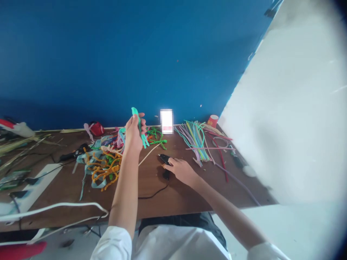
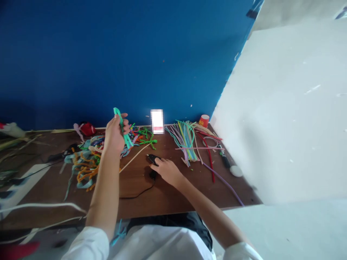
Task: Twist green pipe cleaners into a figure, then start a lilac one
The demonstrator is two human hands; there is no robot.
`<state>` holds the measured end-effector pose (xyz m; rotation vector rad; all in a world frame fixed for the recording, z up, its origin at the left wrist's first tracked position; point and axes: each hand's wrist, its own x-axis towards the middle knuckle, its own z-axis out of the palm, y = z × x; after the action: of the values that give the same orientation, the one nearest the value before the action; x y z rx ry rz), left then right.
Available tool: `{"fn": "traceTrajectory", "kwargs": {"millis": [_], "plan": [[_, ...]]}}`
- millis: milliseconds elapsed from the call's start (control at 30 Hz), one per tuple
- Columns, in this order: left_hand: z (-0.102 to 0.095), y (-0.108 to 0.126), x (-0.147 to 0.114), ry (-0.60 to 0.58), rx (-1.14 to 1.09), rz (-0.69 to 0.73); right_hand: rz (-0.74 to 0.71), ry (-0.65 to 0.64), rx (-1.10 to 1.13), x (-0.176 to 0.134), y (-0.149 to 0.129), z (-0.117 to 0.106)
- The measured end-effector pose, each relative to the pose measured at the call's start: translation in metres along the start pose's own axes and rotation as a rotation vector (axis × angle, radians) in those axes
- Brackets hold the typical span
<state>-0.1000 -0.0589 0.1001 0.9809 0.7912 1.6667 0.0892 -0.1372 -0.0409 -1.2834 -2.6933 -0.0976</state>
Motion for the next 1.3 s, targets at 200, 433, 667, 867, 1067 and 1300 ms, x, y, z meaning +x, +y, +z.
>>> {"fn": "traceTrajectory", "kwargs": {"millis": [200, 433, 667, 867, 1067, 1300], "plan": [[0.008, -0.012, -0.035, -0.191, 0.033, 0.019, 0.537, 0.203, 0.121, -0.005, -0.036, 0.01], [-0.005, -0.044, 0.021, 0.062, 0.195, 0.042, 0.827, 0.098, 0.15, 0.02, -0.068, 0.009], [-0.003, -0.036, 0.053, -0.054, 0.152, 0.004, 0.834, 0.088, 0.209, 0.006, -0.051, -0.001], [-0.022, -0.04, 0.067, 0.03, 0.22, -0.12, 0.879, 0.466, 0.745, -0.02, -0.031, 0.012], [-0.027, -0.07, 0.05, -0.03, 0.227, -0.229, 0.886, 0.987, 1.511, -0.007, -0.024, 0.024], [-0.022, -0.067, 0.039, -0.025, 0.204, -0.227, 0.908, 1.054, 1.758, 0.007, -0.006, 0.016]]}}
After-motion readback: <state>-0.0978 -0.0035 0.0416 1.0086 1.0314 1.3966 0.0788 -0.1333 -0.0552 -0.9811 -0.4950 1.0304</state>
